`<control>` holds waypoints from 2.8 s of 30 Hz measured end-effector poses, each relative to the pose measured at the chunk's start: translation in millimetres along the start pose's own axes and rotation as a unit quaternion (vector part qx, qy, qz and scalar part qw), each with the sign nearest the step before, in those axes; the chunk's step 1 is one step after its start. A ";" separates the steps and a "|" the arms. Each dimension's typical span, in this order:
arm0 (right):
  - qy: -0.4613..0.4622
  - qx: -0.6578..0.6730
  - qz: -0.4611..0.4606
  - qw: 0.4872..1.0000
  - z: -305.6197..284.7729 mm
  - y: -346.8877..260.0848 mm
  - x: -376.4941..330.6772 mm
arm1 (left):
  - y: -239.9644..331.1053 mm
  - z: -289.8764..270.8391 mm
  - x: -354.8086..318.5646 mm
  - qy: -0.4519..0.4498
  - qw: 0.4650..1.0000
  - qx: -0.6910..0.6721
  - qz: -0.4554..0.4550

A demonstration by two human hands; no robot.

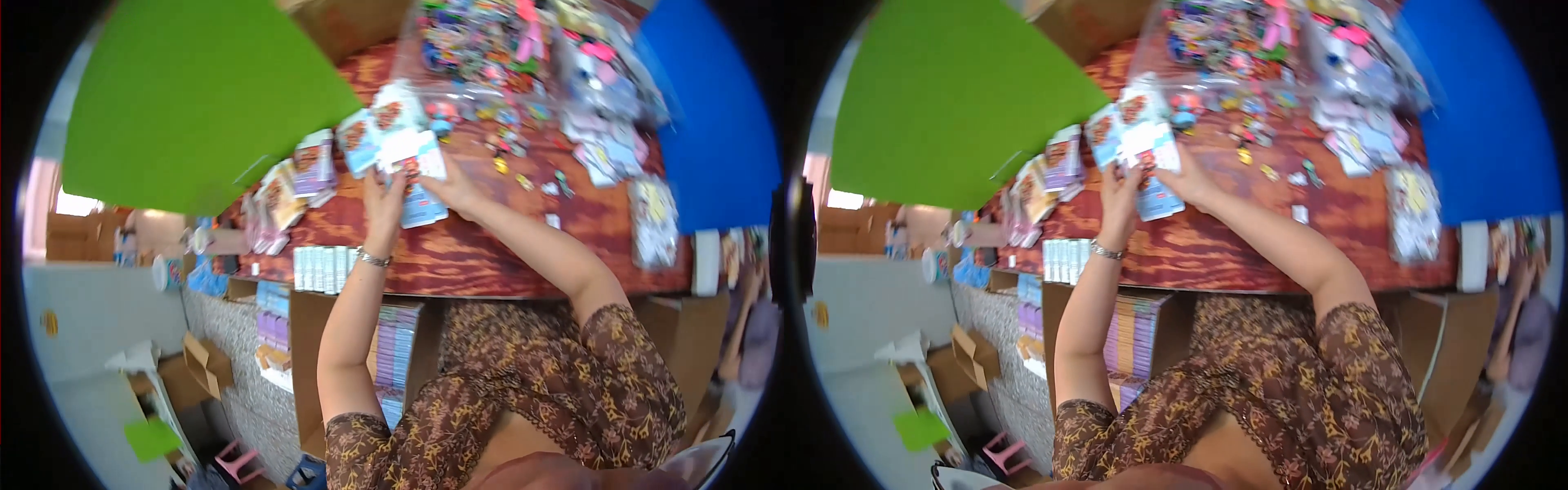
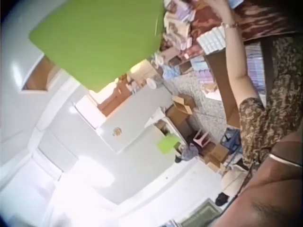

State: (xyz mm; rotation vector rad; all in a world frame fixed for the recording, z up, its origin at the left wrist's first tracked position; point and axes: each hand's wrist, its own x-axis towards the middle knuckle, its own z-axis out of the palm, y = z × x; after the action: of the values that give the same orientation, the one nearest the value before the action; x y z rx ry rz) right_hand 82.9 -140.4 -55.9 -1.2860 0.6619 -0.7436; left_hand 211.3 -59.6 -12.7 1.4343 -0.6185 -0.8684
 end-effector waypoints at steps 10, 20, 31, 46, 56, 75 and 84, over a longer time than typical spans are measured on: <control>-0.058 -0.275 -0.040 0.959 -97.1 -22.3 -125.8 | -72.7 54.9 -45.9 -0.033 0.945 0.318 0.074; -0.075 -0.353 -0.183 0.914 -171.2 -12.7 -31.6 | -61.4 71.7 -70.7 -0.007 0.899 0.412 0.147; 0.182 -0.590 -0.199 0.761 -220.7 -5.1 -123.8 | -56.3 67.8 -88.1 -0.036 0.879 0.452 0.146; 0.177 -0.475 -0.271 0.818 -184.8 7.6 -27.1 | -47.3 95.8 -107.5 -0.159 0.787 0.557 0.213; 0.123 -0.554 -0.071 0.820 -180.2 -15.3 -28.4 | -43.8 108.2 -98.9 -0.166 0.769 0.575 0.225; 0.038 -0.670 -0.201 0.714 -228.9 -7.8 11.5 | -36.0 83.5 -111.6 -0.110 0.834 0.485 0.239; 0.111 -0.572 -0.145 0.800 -224.0 -30.8 -7.4 | -33.0 78.8 -117.1 -0.050 0.864 0.431 0.257</control>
State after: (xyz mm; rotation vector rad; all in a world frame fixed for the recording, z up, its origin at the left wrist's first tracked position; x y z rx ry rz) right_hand -101.7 -271.0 -62.4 -2.4790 1.2111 -0.7503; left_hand 76.4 -7.9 -23.7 1.8638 -1.5205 -0.2093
